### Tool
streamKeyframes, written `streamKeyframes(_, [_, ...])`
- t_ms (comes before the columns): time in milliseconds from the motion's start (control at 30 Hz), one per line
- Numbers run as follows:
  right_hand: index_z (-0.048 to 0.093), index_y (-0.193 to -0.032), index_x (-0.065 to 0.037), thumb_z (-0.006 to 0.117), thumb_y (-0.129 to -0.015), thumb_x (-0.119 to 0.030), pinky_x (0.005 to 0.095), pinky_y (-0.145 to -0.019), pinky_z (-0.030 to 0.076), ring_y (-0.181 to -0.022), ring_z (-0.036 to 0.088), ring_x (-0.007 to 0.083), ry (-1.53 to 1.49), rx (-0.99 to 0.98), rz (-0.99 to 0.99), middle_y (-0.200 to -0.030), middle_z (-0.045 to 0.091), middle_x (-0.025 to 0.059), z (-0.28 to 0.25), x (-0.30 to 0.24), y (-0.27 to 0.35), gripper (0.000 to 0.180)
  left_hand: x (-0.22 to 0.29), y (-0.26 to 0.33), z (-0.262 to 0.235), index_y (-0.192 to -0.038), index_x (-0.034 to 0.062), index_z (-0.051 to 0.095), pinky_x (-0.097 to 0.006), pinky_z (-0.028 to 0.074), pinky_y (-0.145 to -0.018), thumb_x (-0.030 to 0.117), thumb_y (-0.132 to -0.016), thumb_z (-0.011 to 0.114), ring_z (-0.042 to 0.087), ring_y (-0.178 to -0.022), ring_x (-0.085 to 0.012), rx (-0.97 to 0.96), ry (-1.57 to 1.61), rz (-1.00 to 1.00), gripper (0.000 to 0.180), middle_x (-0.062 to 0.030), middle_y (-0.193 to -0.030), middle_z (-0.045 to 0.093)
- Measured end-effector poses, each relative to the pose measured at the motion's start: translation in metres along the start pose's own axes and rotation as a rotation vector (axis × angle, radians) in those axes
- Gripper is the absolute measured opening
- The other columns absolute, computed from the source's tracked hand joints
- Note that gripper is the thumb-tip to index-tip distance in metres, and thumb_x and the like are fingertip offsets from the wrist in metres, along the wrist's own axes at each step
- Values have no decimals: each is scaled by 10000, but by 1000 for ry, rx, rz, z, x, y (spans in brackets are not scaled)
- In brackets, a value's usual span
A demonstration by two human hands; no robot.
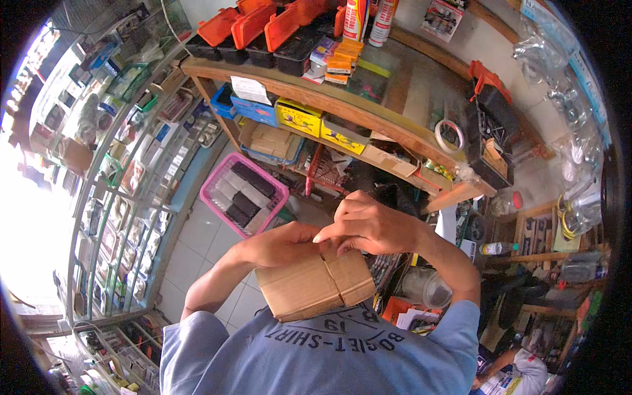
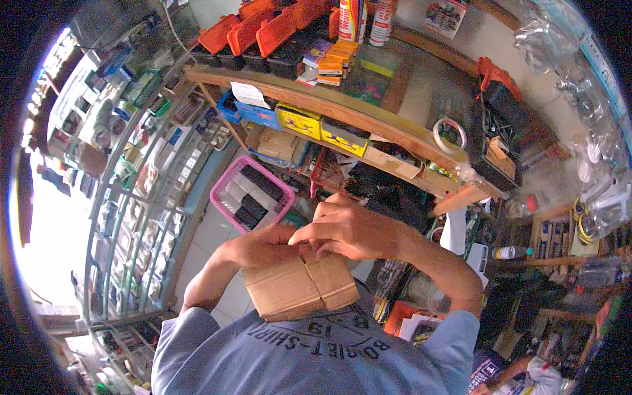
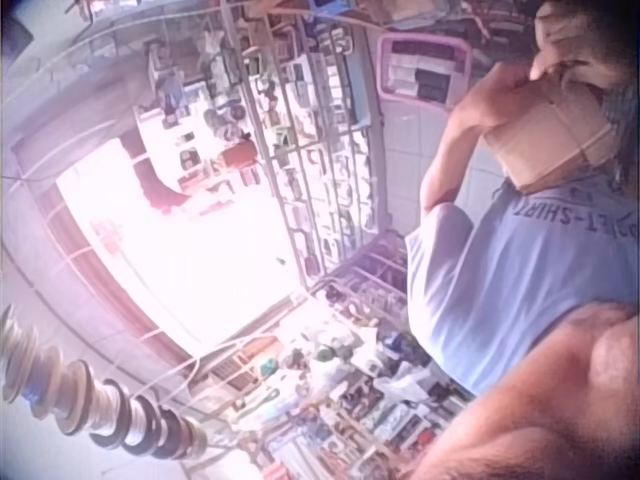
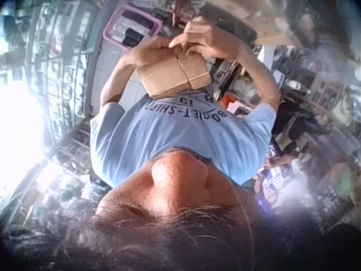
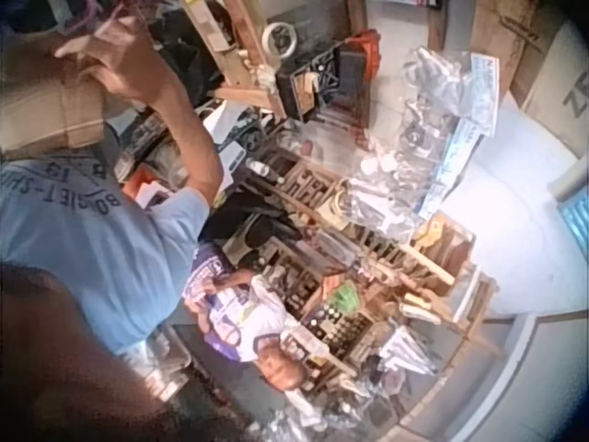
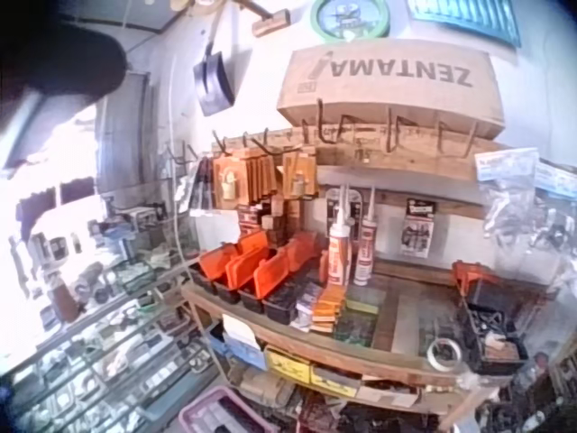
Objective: The person assembles a small wooden box by fitting the panels together, then secures the pieces using tape that they cut with scissors.
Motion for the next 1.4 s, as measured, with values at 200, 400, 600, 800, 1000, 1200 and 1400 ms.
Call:
streamKeyframes(200, [644, -1250, -170, 794, -780, -101, 372, -934, 410, -912, 600, 188, 97, -61, -8, -905, 608, -12, 8, 2, -11, 498, 5, 10, 3, -1259, 18, 631, -307, 501, -867, 227, -1058, 510, 555, -1009, -66, 45, -1, 45, 314, -25, -1080, 695])
streamKeyframes(400, [630, -1110, -138, 731, -776, -46, 399, -958, 381, -942, 593, 214, 167, -168, -52, -940, 607, -1, 12, -3, -19, 361, -35, 12, 0, -1212, 9, 648, -328, 515, -836, 232, -1045, 537, 568, -979, -87, 109, 9, 172, 300, -56, -1023, 704])
streamKeyframes(600, [597, -1016, -146, 669, -794, -33, 399, -939, 386, -969, 579, 215, 219, -188, -102, -945, 589, -3, 20, 3, -34, 259, -33, 21, -4, -1149, 8, 656, -331, 510, -816, 229, -1044, 525, 569, -914, -98, 189, -27, 76, 277, -47, -954, 680])
streamKeyframes(800, [555, -1058, -133, 745, -755, -10, 416, -961, 380, -978, 577, 241, 163, -201, -152, -1001, 624, -12, 12, -5, -53, 378, -23, 38, -9, -1102, 8, 651, -316, 498, -765, 221, -1044, 500, 549, -872, -86, 193, -33, 58, 268, -10, -885, 648])
streamKeyframes(1000, [675, -1231, -162, 797, -772, -116, 360, -901, 407, -933, 613, 191, 154, -160, -191, -970, 671, -24, 10, -7, -67, 477, -16, 51, -10, -1178, -7, 642, -323, 518, -830, 163, -1024, 546, 578, -982, -95, 281, -4, -93, 249, -37, -1047, 704])
streamKeyframes(1200, [730, -1219, -172, 803, -788, -174, 330, -883, 414, -866, 645, 144, 121, -118, -197, -939, 726, -28, 4, -6, -73, 437, -23, 58, -9, -1246, 1, 644, -318, 511, -795, 280, -1069, 508, 570, -915, -82, 332, 1, 94, 357, -19, -1004, 691])
streamKeyframes(1400, [731, -1231, -171, 790, -817, -195, 351, -874, 475, -865, 657, 189, 20, -127, -244, -996, 736, -1, 5, 6, -76, 418, -23, 60, -11, -1276, 13, 631, -289, 503, -801, 305, -1081, 498, 560, -923, -63, 302, 69, 66, 375, 4, -1006, 678])
Point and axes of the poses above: each hand's wrist, its own y-axis away from the middle knuckle, its own z-axis out of the palm, x = y × z, the point moved 2 cm from there along -y, towards the middle knuckle
